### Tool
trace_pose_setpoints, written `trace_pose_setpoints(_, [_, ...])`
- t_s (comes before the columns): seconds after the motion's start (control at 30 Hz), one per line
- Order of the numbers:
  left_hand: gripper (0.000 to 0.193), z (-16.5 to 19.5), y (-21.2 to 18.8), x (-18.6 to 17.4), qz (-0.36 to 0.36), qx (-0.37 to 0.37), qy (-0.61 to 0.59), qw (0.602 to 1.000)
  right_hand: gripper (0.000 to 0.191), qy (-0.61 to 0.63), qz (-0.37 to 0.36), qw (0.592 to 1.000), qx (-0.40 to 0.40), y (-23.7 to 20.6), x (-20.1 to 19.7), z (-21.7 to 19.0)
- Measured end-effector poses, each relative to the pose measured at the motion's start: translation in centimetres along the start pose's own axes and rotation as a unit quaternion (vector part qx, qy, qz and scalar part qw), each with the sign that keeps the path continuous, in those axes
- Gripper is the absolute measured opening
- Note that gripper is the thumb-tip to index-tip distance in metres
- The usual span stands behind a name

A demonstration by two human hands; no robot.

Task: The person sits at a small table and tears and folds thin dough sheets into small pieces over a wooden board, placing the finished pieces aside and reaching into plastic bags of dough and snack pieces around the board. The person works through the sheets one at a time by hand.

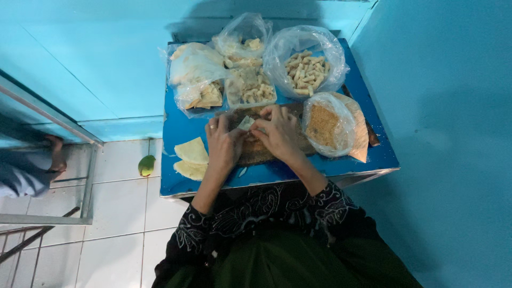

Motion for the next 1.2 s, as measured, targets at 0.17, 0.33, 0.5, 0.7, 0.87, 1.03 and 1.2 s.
trace_pose_setpoints(0.17, [0.018, 0.3, 0.4, 0.2, -0.003, 0.012, 0.057, 0.998, 0.02, 0.019, 0.038, 0.999, -0.014, 0.0, 0.0, -0.3])
trace_pose_setpoints(0.33, [0.027, 0.4, 0.2, -0.5, 0.01, 0.004, 0.046, 0.999, 0.011, -0.056, -0.007, 0.998, -0.017, 0.8, 1.1, 0.0])
trace_pose_setpoints(0.5, [0.017, 0.7, -0.8, -1.8, 0.036, -0.069, -0.002, 0.997, 0.014, -0.091, -0.018, 0.995, -0.029, 2.5, 2.1, 0.6])
trace_pose_setpoints(0.7, [0.016, 1.7, -1.5, -1.2, 0.034, -0.133, 0.022, 0.99, 0.024, -0.156, -0.015, 0.988, 0.0, 4.5, 3.1, 1.1])
trace_pose_setpoints(0.87, [0.02, 2.3, -0.6, 0.4, 0.029, -0.153, 0.067, 0.986, 0.039, -0.059, -0.078, 0.994, 0.047, 5.5, 0.7, 2.9])
trace_pose_setpoints(1.03, [0.018, 2.8, -0.5, 0.7, 0.022, -0.149, 0.054, 0.987, 0.032, -0.009, -0.104, 0.993, -0.05, 2.9, -1.9, 2.4])
trace_pose_setpoints(1.2, [0.013, 3.6, -0.3, 1.3, 0.022, -0.126, 0.032, 0.991, 0.018, 0.182, -0.041, 0.981, -0.046, 2.1, -3.9, 3.2])
Point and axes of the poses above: each hand's wrist, its own y-axis towards the middle knuckle, its own x-axis out of the palm, z = x × y, the point moved 2 cm from there along y, towards the middle knuckle, and after that the axes turned 10 degrees about -z, right-handed, at the moved point
